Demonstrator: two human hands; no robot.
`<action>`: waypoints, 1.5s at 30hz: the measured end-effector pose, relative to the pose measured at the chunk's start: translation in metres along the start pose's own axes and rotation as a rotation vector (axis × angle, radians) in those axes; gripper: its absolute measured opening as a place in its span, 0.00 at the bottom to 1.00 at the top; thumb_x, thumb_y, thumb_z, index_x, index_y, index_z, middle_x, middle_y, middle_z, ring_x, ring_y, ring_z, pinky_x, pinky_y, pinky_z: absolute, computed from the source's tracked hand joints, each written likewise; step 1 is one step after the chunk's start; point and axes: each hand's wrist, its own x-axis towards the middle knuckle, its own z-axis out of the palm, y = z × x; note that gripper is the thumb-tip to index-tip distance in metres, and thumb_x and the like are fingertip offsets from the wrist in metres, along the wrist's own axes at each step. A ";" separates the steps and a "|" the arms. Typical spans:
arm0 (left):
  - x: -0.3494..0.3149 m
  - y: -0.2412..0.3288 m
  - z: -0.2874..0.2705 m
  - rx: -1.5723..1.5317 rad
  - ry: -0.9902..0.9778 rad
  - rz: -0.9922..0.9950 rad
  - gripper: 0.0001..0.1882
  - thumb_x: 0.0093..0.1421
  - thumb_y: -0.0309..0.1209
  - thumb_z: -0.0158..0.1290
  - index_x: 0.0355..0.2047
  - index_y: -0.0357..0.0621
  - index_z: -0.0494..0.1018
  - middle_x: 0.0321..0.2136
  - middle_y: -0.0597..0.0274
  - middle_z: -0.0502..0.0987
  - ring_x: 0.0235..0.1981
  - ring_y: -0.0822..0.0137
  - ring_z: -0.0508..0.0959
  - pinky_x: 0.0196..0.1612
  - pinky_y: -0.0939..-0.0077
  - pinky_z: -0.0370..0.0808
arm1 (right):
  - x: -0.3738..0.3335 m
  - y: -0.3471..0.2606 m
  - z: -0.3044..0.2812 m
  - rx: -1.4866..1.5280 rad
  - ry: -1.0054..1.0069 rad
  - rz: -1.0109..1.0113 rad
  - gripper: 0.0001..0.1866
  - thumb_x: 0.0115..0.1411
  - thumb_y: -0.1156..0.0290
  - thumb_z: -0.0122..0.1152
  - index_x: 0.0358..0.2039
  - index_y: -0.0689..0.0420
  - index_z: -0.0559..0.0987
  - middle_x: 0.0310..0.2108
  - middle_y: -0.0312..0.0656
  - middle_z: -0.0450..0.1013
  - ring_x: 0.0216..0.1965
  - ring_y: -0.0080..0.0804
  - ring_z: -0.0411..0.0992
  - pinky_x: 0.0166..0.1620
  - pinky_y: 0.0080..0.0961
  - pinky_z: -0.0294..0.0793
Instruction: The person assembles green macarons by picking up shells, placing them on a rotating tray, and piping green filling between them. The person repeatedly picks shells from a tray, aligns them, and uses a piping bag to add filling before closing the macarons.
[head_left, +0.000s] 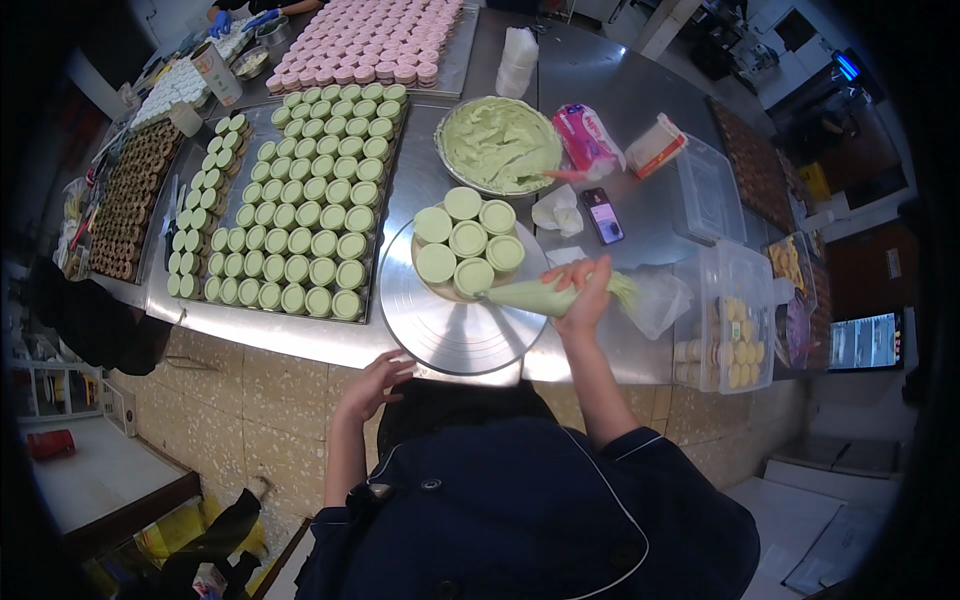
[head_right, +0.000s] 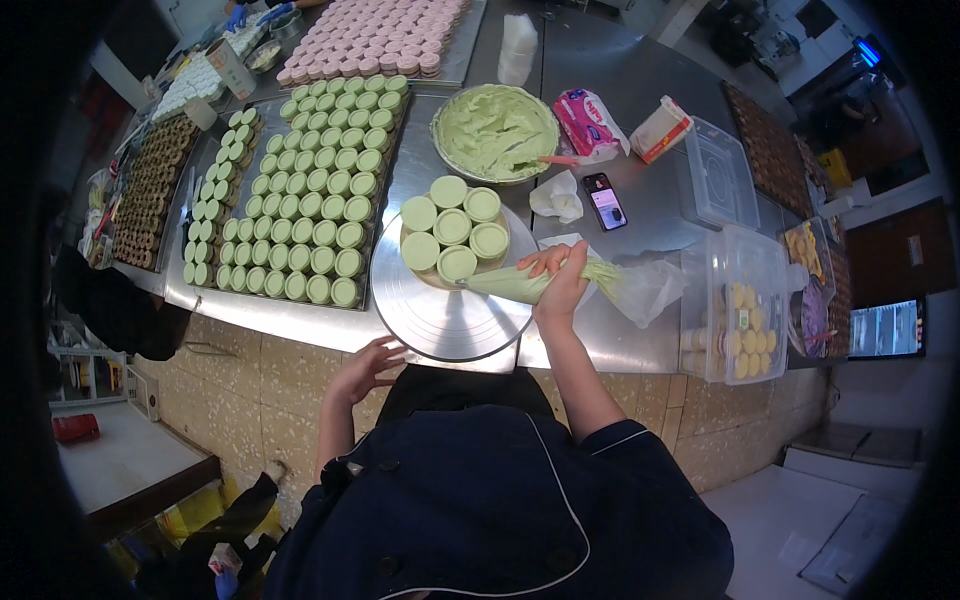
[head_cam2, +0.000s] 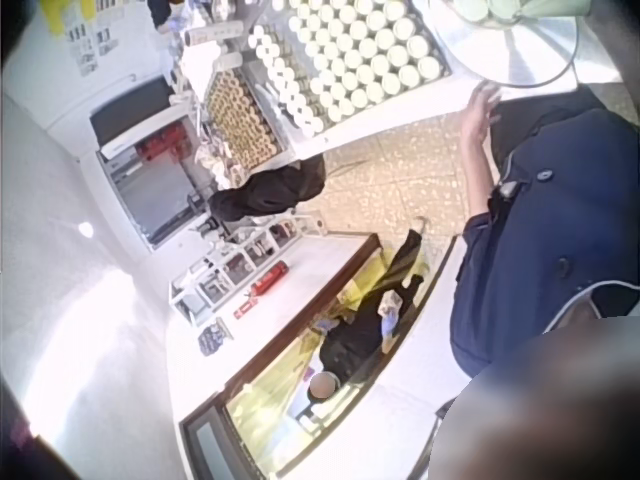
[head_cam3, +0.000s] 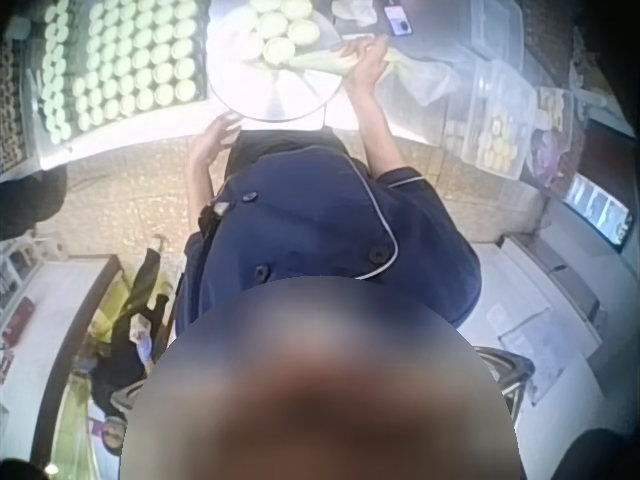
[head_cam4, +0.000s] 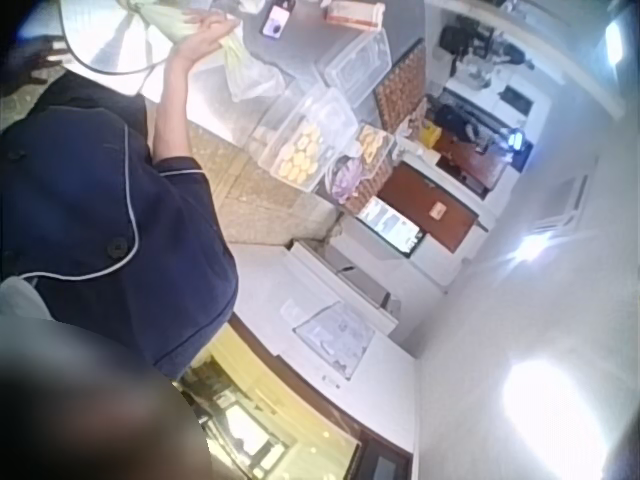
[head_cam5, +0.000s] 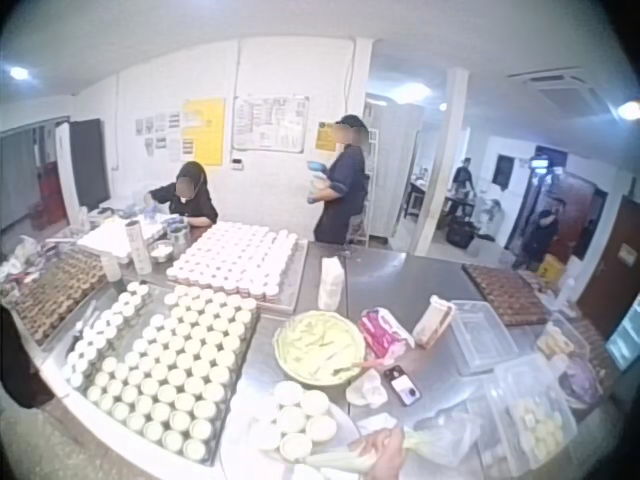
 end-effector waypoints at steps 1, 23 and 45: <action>-0.001 0.000 -0.001 0.060 -0.062 -0.040 0.23 0.60 0.42 0.41 0.55 0.50 0.57 0.51 0.60 0.68 0.55 0.61 0.63 0.53 0.54 0.59 | 0.000 0.000 -0.001 0.003 -0.001 0.000 0.27 0.65 0.54 0.28 0.10 0.53 0.55 0.09 0.40 0.55 0.16 0.36 0.64 0.29 0.34 0.70; 0.012 -0.003 -0.009 -0.231 0.147 0.304 0.22 0.59 0.37 0.46 0.54 0.51 0.58 0.50 0.62 0.68 0.51 0.66 0.67 0.51 0.66 0.60 | 0.002 -0.003 -0.006 -0.074 -0.027 -0.032 0.25 0.64 0.53 0.31 0.12 0.52 0.55 0.11 0.40 0.55 0.20 0.38 0.65 0.33 0.37 0.70; 0.038 0.002 0.070 0.310 0.067 0.404 0.29 0.60 0.25 0.38 0.60 0.48 0.40 0.18 0.57 0.74 0.11 0.71 0.72 0.11 0.81 0.66 | 0.003 -0.028 0.003 0.010 0.114 -0.166 0.25 0.63 0.55 0.33 0.11 0.53 0.55 0.11 0.41 0.57 0.21 0.40 0.68 0.34 0.35 0.69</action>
